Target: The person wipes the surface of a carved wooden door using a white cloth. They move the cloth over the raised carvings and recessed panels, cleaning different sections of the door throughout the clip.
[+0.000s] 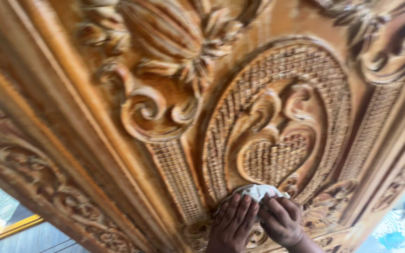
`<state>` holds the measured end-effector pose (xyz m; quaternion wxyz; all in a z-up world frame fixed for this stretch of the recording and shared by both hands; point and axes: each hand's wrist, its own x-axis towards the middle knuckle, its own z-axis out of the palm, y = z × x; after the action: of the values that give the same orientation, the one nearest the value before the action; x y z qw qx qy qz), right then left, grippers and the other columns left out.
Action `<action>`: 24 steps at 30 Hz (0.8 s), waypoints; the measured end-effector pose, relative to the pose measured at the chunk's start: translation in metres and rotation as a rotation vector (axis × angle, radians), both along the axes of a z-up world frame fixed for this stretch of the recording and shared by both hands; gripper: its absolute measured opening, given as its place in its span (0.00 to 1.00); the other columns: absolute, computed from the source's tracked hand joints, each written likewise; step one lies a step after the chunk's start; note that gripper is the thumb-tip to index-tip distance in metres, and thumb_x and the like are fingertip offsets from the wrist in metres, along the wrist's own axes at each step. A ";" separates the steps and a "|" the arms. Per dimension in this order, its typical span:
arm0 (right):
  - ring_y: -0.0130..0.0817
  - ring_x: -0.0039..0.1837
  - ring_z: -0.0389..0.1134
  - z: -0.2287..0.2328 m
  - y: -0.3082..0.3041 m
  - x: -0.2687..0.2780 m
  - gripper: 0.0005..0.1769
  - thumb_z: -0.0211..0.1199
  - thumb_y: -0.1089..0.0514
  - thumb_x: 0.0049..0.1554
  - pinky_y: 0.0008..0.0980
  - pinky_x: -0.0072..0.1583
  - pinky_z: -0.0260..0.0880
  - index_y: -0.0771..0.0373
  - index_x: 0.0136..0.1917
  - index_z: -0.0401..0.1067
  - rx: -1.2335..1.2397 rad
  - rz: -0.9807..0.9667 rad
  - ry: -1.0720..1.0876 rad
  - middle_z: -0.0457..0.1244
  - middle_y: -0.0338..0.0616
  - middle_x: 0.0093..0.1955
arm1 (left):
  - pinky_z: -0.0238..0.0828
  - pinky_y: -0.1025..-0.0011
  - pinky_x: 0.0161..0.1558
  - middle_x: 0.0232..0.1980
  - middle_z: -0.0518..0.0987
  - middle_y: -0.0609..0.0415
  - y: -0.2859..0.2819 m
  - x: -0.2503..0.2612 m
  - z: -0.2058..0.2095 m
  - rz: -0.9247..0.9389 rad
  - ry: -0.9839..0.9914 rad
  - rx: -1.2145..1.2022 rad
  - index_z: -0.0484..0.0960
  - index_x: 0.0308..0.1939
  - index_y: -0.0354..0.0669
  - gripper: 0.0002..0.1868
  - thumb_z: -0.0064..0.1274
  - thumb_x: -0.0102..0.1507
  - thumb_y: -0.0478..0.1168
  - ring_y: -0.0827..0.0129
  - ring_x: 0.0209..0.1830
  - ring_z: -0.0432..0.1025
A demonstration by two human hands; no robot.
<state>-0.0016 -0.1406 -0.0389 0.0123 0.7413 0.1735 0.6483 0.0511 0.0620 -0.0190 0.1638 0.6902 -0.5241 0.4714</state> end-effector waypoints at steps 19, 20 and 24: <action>0.58 0.75 0.64 0.100 -0.179 -0.037 0.09 0.64 0.59 0.67 0.49 0.74 0.65 0.68 0.57 0.73 0.420 -0.214 -0.221 0.64 0.60 0.69 | 0.19 0.59 0.83 0.88 0.44 0.61 -0.239 -0.051 0.122 0.280 -0.178 0.145 0.47 0.85 0.58 0.31 0.22 0.76 0.41 0.65 0.87 0.36; 0.59 0.75 0.64 0.088 -0.179 -0.035 0.09 0.64 0.60 0.67 0.50 0.74 0.65 0.68 0.56 0.72 0.432 -0.195 -0.222 0.64 0.61 0.69 | 0.20 0.59 0.82 0.87 0.45 0.60 -0.237 -0.052 0.115 0.276 -0.185 0.161 0.48 0.85 0.57 0.31 0.22 0.75 0.41 0.64 0.87 0.37; 0.59 0.71 0.62 0.026 -0.166 -0.029 0.11 0.64 0.57 0.61 0.54 0.73 0.63 0.66 0.52 0.69 0.474 -0.227 -0.229 0.61 0.58 0.67 | 0.24 0.61 0.82 0.86 0.51 0.60 -0.218 -0.052 0.077 0.200 -0.196 0.183 0.54 0.83 0.55 0.30 0.23 0.76 0.44 0.64 0.86 0.42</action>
<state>-0.0307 -0.3066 -0.0131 -0.0693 0.6600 -0.0696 0.7448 -0.0007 -0.1563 0.0576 0.0008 0.7018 -0.5068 0.5006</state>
